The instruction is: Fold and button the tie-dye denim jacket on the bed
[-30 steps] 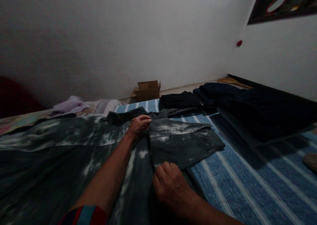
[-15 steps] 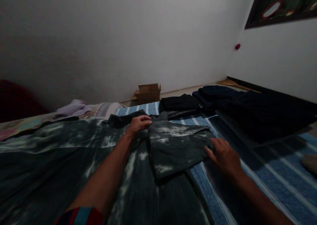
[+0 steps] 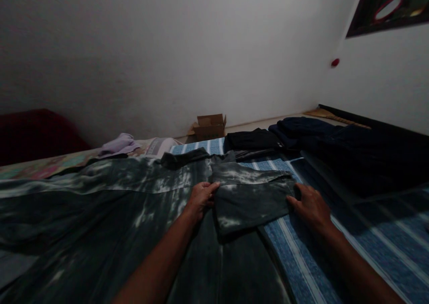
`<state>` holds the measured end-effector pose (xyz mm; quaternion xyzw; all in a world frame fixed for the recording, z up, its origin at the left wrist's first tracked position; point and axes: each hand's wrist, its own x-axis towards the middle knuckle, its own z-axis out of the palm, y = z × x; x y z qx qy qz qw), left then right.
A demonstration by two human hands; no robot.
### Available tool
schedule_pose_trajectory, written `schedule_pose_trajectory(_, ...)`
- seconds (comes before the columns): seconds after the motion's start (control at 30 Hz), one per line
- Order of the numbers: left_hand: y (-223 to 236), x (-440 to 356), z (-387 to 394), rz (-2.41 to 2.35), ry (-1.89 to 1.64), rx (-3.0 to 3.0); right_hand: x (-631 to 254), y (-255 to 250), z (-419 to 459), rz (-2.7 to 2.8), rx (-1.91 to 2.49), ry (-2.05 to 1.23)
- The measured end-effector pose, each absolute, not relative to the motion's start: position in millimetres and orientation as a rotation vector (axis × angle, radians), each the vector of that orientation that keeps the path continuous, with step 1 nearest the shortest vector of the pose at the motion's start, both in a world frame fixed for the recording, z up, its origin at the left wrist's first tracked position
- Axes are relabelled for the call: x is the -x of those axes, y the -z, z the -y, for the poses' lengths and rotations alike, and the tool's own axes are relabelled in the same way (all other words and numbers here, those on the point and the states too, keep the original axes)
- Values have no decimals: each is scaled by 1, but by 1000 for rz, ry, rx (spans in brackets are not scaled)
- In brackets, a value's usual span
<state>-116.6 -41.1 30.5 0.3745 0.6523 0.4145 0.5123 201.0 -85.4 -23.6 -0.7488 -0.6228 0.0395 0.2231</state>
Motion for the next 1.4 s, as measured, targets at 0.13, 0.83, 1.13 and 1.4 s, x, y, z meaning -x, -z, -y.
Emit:
schedule_pose_trajectory(0.13, -30, 102, 58, -1428, -986, -792, -204, 31, 78, 1449, 1949, -258)
schedule_pose_trajectory(0.83, -34, 187, 135, -1572, -1425, -481, -113, 7, 138, 1530, 1260, -477)
schedule_pose_trajectory(1.13, -21, 197, 152, -1890, -1207, -829, -127, 19, 142, 1725, 1197, -122)
schedule_pose_trajectory(1.4, -25, 180, 166, -2274, -1062, -1867, -133, 36, 136, 1804, 1246, -23)
